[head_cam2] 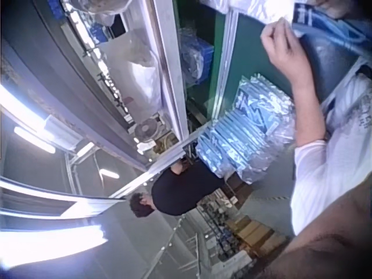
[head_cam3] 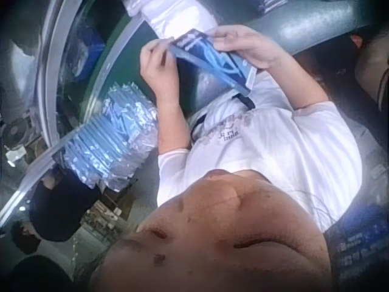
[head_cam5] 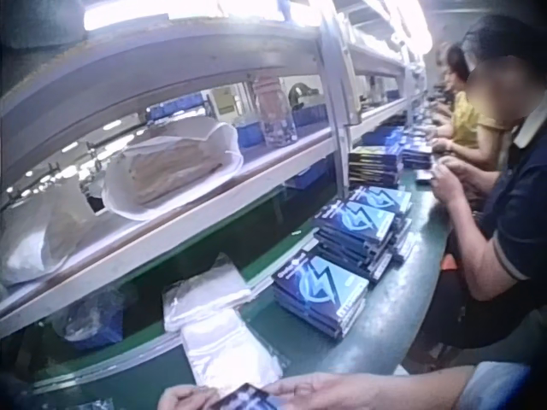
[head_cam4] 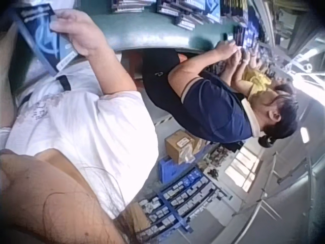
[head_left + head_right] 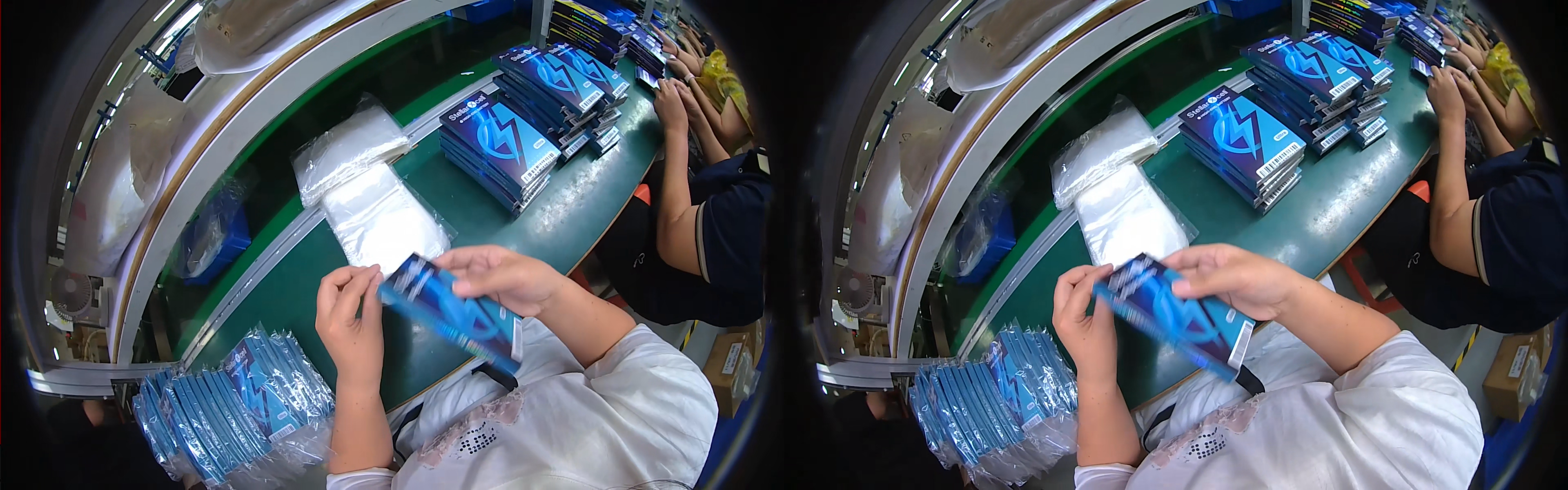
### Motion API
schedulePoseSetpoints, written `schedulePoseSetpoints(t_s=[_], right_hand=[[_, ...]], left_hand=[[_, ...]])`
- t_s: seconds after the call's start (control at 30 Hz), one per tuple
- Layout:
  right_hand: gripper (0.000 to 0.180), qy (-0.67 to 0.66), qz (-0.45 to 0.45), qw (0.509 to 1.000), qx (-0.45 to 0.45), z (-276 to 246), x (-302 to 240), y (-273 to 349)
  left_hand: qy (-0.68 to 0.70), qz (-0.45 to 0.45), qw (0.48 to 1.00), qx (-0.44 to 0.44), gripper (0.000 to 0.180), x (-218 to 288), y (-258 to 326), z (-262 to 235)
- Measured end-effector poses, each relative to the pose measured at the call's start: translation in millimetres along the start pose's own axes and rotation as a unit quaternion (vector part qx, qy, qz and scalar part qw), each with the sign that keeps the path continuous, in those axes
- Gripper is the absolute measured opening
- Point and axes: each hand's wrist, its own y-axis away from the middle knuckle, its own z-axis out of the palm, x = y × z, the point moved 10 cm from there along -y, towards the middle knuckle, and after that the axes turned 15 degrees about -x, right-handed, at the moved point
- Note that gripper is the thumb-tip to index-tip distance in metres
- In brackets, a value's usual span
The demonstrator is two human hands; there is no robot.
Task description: The person repeatedly picks up small blue boxes labeled 'Stellar Cell' and places them into clear plastic bags. They then stack the packaged items on a green workbench. The process is repetitive, involving picking, bagging, and stacking.
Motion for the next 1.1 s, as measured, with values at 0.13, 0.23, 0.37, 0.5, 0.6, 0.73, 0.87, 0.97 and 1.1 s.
schedulePoseSetpoints(t_s=[0.13,0.23,0.37,0.5,0.6,0.73,0.87,0.97,1.1], right_hand=[[0.061,0.012,0.043,0.999,-0.011,4,16,-10],[0.064,0.015,0.031,0.999,0.002,1,12,-18],[0.061,0.044,0.021,0.998,0.030,-7,1,-14],[0.054,0.082,-0.001,0.993,0.082,-17,-5,0],[0.050,0.138,-0.051,0.975,0.164,-25,-11,5],[0.038,0.260,-0.072,0.942,0.198,-18,-13,3],[0.018,0.234,-0.157,0.930,0.237,-19,-18,8],[0.015,0.192,-0.181,0.938,0.224,-6,-18,9],[0.022,0.361,-0.054,0.907,0.210,9,-7,1]], left_hand=[[0.046,-0.008,0.999,0.013,0.017,-10,1,0],[0.149,-0.068,0.986,-0.016,0.019,-24,4,4],[0.294,-0.183,0.938,0.016,0.009,-60,15,11],[0.362,-0.192,0.912,0.019,0.008,-59,19,15],[0.230,-0.148,0.962,0.016,0.010,-40,17,8],[-0.004,-0.052,0.998,0.024,0.012,0,17,-8],[-0.100,0.040,0.994,-0.032,0.022,21,26,4],[0.206,-0.102,0.972,0.052,0.031,-16,41,4],[0.580,-0.161,0.797,0.054,0.044,-30,43,43]])
